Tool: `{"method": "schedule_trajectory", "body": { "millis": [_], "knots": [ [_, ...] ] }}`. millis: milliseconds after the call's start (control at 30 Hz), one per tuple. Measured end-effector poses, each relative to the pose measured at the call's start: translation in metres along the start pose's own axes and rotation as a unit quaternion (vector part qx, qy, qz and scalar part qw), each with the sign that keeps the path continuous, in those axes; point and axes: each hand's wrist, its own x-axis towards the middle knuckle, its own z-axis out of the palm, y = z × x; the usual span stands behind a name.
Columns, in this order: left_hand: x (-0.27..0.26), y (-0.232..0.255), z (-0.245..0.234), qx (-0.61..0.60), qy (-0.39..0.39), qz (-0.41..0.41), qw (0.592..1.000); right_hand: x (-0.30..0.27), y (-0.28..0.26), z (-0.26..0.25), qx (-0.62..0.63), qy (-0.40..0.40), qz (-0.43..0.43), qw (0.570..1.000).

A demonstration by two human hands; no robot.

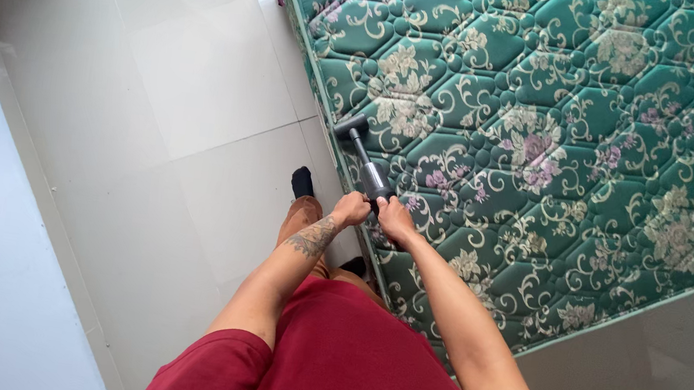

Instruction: The person cleans a mattress by moving a handheld vacuum cleaner attachment across the quilted surface of the bed.

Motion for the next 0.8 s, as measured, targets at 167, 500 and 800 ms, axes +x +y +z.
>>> {"method": "schedule_trajectory", "body": {
  "millis": [167,500,800],
  "knots": [
    [0.049,0.003,-0.056,-0.012,0.025,-0.020,0.999,0.040,-0.079,-0.031,0.089,-0.093,0.142,0.982],
    [0.174,0.007,-0.205,-0.020,0.029,-0.027,0.999,0.223,-0.149,0.024,0.047,0.006,0.047,0.998],
    [0.265,0.010,-0.312,-0.053,0.069,0.001,0.996,0.333,-0.279,-0.001,0.091,-0.009,0.071,0.993]
  ]
}}
